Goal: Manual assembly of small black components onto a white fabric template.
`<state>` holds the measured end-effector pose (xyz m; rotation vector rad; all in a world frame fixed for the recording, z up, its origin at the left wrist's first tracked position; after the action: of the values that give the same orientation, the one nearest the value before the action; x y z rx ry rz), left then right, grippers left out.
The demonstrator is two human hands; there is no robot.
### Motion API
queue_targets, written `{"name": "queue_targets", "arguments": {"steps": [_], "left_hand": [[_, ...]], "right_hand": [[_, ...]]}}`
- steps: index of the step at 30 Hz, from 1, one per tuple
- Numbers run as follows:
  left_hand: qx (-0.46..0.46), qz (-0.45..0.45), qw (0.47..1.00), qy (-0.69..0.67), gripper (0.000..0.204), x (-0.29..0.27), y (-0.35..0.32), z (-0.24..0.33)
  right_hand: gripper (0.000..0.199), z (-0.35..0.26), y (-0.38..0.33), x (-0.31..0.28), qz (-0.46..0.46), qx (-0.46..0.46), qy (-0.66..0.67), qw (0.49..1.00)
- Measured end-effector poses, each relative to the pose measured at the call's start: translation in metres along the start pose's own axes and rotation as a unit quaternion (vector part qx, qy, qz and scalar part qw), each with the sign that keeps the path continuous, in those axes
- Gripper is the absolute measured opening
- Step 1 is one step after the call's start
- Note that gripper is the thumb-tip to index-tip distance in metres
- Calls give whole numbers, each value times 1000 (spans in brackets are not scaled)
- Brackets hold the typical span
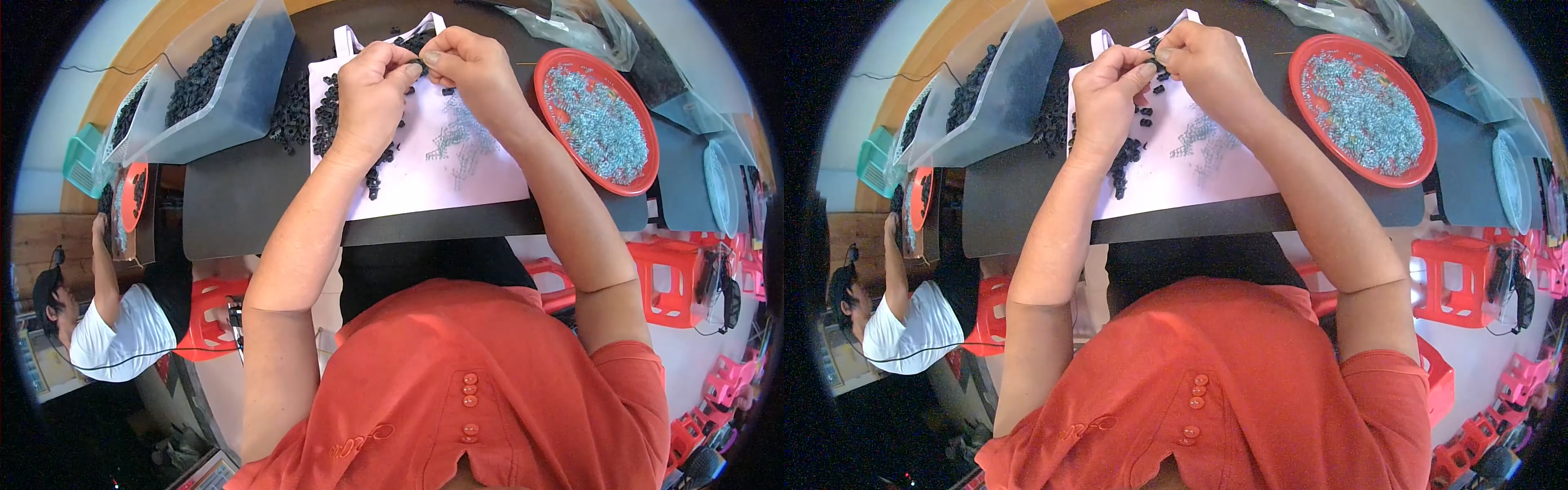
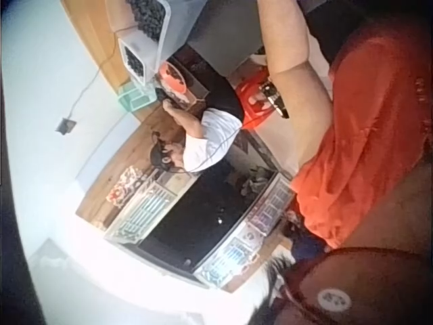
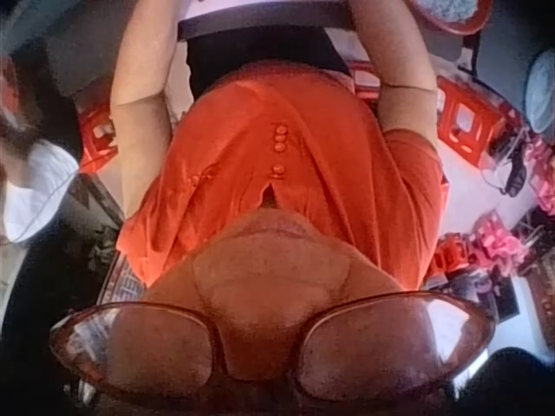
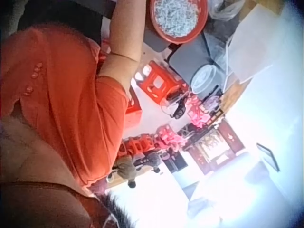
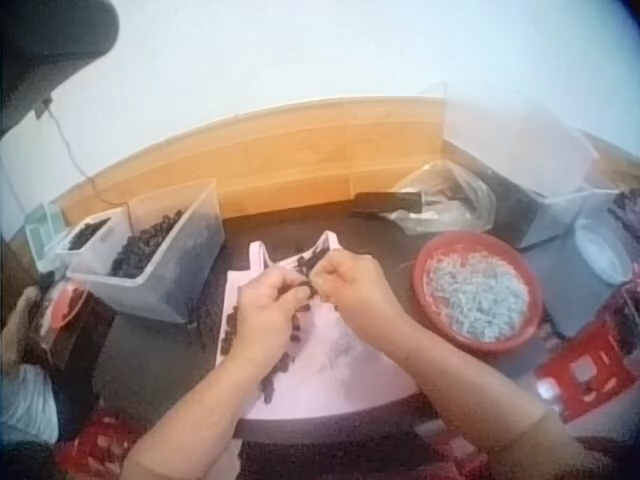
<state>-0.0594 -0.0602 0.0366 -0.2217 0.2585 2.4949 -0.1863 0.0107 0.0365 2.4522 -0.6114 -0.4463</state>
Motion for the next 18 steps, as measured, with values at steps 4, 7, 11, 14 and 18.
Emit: {"name": "queue_targets", "arguments": {"steps": [4, 7, 11, 14, 18], "left_hand": [[-19, -7, 1000, -12, 3, 2, -3, 1], [-23, 1, 1000, -20, 3, 2, -5, 4], [-40, 3, 998, -40, 4, 1, -4, -1], [-51, 1, 997, -52, 5, 1, -3, -1], [-62, 6, 997, -46, 5, 1, -4, -1]], "right_hand": [[18, -3, -2, 3, 33, -4, 19, 999], [18, -8, -3, 3, 20, 40, 46, 998], [17, -10, -3, 3, -40, 50, -39, 997], [18, -9, -1, 0, 13, -1, -13, 1000], [18, -8, -2, 0, 10, 2, -21, 1000]]}}
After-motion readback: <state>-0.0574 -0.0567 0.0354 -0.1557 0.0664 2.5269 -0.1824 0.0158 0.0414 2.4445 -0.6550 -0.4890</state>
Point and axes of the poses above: each hand's wrist, its own y-axis towards the middle knuckle, its own x-axis out of the palm, z = x × y, the point moved 7 cm from there along y, towards the middle knuckle, and after that the axes turned 15 degrees about -x, right-handed, at the moved point
